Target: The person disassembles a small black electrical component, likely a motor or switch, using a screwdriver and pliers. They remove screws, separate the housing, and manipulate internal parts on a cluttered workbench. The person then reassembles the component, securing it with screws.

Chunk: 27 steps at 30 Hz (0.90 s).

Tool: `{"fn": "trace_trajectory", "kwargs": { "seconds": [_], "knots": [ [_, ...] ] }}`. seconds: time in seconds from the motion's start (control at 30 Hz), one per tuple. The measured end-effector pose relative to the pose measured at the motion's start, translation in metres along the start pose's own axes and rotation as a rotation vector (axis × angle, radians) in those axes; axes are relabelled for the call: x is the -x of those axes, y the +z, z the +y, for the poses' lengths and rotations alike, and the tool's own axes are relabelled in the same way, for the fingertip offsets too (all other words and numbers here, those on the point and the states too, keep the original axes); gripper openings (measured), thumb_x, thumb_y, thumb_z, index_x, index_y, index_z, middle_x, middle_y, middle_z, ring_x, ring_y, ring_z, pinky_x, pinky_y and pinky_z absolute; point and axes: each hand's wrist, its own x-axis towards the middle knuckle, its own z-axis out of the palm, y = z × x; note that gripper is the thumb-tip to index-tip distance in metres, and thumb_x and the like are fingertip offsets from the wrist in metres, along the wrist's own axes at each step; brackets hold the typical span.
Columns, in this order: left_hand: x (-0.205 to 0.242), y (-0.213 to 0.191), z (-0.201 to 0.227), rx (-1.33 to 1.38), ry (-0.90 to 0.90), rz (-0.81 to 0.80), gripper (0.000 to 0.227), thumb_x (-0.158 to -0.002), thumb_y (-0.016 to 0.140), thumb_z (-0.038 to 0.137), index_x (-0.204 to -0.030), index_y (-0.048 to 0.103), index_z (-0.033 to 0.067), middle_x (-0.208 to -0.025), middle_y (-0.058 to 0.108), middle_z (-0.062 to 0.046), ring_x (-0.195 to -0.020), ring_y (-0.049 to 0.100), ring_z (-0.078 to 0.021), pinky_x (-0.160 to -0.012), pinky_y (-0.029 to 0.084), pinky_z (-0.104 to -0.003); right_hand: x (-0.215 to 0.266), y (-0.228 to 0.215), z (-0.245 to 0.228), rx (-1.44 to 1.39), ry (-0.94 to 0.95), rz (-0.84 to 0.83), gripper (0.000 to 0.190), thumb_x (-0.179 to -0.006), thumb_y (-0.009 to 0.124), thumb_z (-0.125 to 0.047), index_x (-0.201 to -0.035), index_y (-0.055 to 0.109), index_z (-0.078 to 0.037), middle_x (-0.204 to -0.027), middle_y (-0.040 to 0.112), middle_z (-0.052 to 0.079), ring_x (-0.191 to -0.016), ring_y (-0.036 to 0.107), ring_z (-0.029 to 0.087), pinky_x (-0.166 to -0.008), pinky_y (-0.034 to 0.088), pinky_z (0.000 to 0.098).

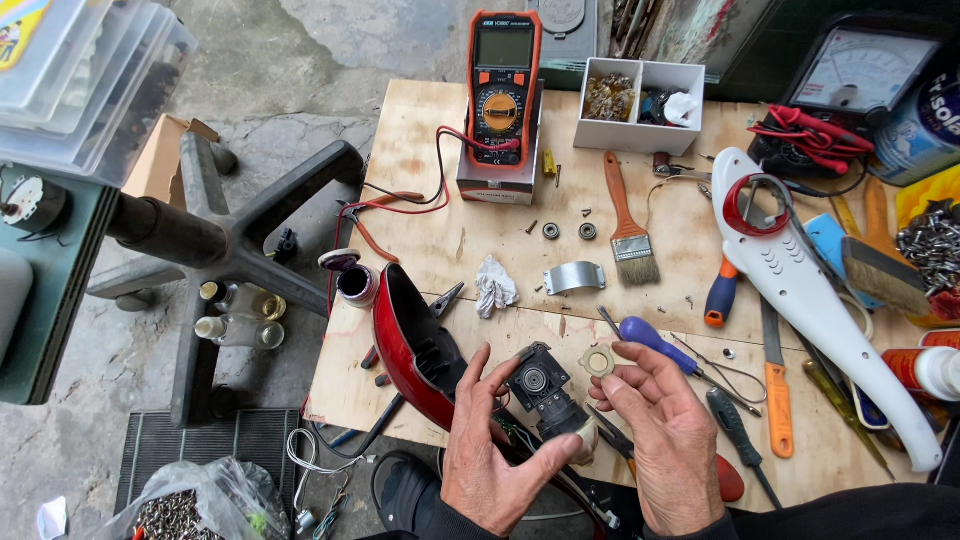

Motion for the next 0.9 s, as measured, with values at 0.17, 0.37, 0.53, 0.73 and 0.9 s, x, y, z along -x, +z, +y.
{"fn": "trace_trajectory", "kwargs": {
  "seconds": [0.17, 0.37, 0.53, 0.73, 0.9],
  "knots": [
    [-0.001, 0.000, -0.006, 0.078, -0.060, 0.015, 0.064, -0.089, 0.081, 0.042, -0.149, 0.067, 0.0240, -0.174, 0.048, -0.010, -0.142, 0.065, -0.0183, -0.093, 0.056, -0.034, -0.002, 0.004, 0.004, -0.002, 0.027, 0.009, 0.046, -0.098, 0.070, 0.004, -0.144, 0.070, 0.006, -0.117, 0.073, 0.022, -0.095, 0.073, 0.030, -0.095, 0.060, 0.0353],
    [-0.002, -0.001, -0.006, 0.097, -0.081, 0.015, 0.056, -0.091, 0.074, 0.041, -0.145, 0.070, 0.0265, -0.171, 0.054, -0.008, -0.117, 0.076, -0.0137, -0.067, 0.059, -0.029, -0.002, 0.007, 0.010, 0.027, 0.005, 0.010, 0.045, -0.098, 0.070, 0.003, -0.143, 0.073, 0.007, -0.111, 0.073, 0.022, -0.091, 0.071, 0.029, -0.094, 0.058, 0.0329],
    [-0.004, 0.003, -0.006, 0.135, -0.003, 0.051, 0.058, -0.092, 0.074, 0.034, -0.147, 0.068, 0.0181, -0.167, 0.057, -0.019, -0.156, 0.057, -0.0271, -0.113, 0.055, -0.040, -0.007, 0.010, 0.016, 0.029, -0.025, 0.015, 0.043, -0.099, 0.068, 0.003, -0.142, 0.073, 0.007, -0.113, 0.072, 0.021, -0.095, 0.072, 0.029, -0.094, 0.058, 0.0332],
    [-0.011, 0.011, 0.001, 0.043, -0.193, 0.063, 0.055, -0.088, 0.077, 0.050, -0.139, 0.074, 0.0321, -0.159, 0.065, 0.000, -0.082, 0.073, -0.0139, -0.091, 0.060, -0.033, -0.012, 0.017, 0.024, 0.008, -0.050, 0.021, 0.044, -0.099, 0.067, 0.004, -0.143, 0.071, 0.010, -0.114, 0.071, 0.020, -0.094, 0.068, 0.027, -0.096, 0.057, 0.0330],
    [-0.016, 0.015, 0.003, 0.179, -0.240, 0.168, 0.044, -0.086, 0.076, 0.052, -0.123, 0.083, 0.0304, -0.144, 0.076, 0.006, -0.071, 0.064, -0.0099, -0.083, 0.059, -0.027, -0.017, 0.023, 0.026, 0.036, -0.012, 0.058, 0.047, -0.100, 0.066, 0.005, -0.147, 0.069, 0.008, -0.111, 0.068, 0.020, -0.098, 0.071, 0.030, -0.092, 0.056, 0.0329]
  ]
}}
